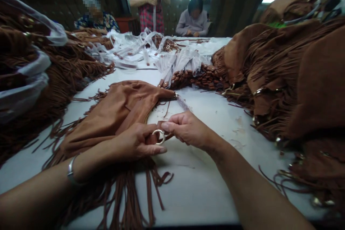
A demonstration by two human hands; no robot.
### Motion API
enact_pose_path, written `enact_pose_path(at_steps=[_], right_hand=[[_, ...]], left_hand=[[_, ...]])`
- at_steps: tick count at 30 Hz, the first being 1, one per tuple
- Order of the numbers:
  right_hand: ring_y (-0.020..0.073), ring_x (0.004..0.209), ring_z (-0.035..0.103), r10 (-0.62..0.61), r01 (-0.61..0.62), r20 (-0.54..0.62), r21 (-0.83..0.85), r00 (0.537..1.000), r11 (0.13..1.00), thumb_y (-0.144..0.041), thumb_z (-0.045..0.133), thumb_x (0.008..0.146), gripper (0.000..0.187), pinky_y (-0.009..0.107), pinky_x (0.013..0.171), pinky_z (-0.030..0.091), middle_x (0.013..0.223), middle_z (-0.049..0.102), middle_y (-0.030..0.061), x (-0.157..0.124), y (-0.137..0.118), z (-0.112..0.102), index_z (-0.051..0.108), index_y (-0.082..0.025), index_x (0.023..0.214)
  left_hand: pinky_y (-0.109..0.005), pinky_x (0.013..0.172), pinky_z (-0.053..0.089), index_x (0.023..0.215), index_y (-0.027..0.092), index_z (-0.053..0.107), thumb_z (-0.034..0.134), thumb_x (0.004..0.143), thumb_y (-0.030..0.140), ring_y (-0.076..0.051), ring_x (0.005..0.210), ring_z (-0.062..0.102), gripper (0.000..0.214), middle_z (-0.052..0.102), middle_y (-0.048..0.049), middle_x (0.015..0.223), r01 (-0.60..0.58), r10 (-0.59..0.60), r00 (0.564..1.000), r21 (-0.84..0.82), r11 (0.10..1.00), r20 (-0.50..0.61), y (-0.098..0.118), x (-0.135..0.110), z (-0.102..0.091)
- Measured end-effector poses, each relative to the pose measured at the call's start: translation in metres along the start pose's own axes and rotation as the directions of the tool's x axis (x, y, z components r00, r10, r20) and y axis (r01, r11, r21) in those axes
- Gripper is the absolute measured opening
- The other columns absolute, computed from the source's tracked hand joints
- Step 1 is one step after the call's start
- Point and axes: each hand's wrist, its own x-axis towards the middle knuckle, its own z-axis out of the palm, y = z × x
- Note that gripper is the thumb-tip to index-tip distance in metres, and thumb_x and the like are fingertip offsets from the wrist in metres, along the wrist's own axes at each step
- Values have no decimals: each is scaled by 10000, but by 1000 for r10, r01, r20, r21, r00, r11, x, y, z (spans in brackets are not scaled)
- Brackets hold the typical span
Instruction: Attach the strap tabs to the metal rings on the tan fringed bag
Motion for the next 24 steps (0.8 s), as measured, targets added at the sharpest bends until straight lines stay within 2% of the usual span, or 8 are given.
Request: enact_pose_path(at_steps=[6, 10, 12, 14, 17, 19, 21, 24], right_hand=[[23, 382, 270, 57, -69, 122, 96, 991, 993, -346, 698, 693, 259, 163, 337, 159, 486, 411, -67, 3, 5, 1, 625, -105, 757], [25, 424, 336, 15, -46, 187, 158, 982, 986, -308, 662, 719, 215, 144, 363, 264, 577, 489, -33, 5, 5, 8, 621, -98, 740], [33, 426, 355, -23, -2, 115, 212, 993, 977, -322, 656, 722, 225, 145, 362, 296, 572, 486, -35, 4, 9, 16, 592, -106, 719], [36, 410, 359, -49, 64, -64, 273, 997, 960, -341, 645, 735, 241, 144, 355, 301, 529, 452, -54, 1, 14, 29, 542, -125, 699], [37, 392, 374, -52, 158, -326, 307, 944, 939, -355, 612, 775, 255, 145, 365, 310, 496, 436, -66, -5, 22, 47, 495, -143, 697], [37, 394, 384, -44, 177, -382, 319, 923, 931, -354, 608, 784, 254, 144, 374, 321, 493, 444, -64, -7, 25, 54, 495, -144, 697], [38, 398, 387, -23, 146, -318, 369, 948, 918, -364, 621, 776, 262, 141, 371, 325, 495, 458, -61, -7, 26, 52, 503, -143, 698], [38, 394, 401, 9, 43, -115, 439, 993, 897, -395, 644, 755, 288, 140, 361, 317, 511, 505, -42, -5, 27, 40, 534, -131, 716]], left_hand=[[-182, 453, 255, 782, 167, 503, 557, 775, 346, -56, 473, 379, 187, 441, 70, 563, -31, 28, 999, 110, 993, 27, 1, 0, 2], [-188, 430, 228, 666, 162, 476, 533, 764, 269, -47, 445, 348, 156, 401, 72, 525, -46, 38, 998, 161, 986, 57, 0, 1, 3], [-184, 446, 245, 711, 162, 489, 544, 764, 285, -51, 466, 389, 144, 441, 71, 551, -10, 10, 1000, 154, 988, 1, -1, 2, 2], [-183, 462, 259, 741, 163, 486, 574, 758, 332, -60, 494, 419, 192, 464, 67, 575, 29, -16, 996, 151, 988, -87, -1, 3, 1], [-191, 492, 282, 750, 162, 498, 627, 724, 441, -82, 557, 453, 308, 494, 51, 628, 46, -4, 978, 201, 978, -208, 0, 0, -1], [-200, 515, 299, 762, 165, 520, 623, 729, 474, -96, 594, 473, 328, 518, 36, 671, 64, 3, 968, 258, 964, -251, 0, -3, 0], [-210, 534, 312, 756, 163, 525, 594, 766, 450, -105, 610, 483, 295, 532, 22, 694, 63, 21, 969, 330, 942, -246, 0, -7, 0], [-227, 551, 326, 776, 152, 514, 549, 806, 415, -119, 621, 490, 267, 541, 1, 714, -26, 109, 981, 442, 897, -163, -3, -10, 1]])
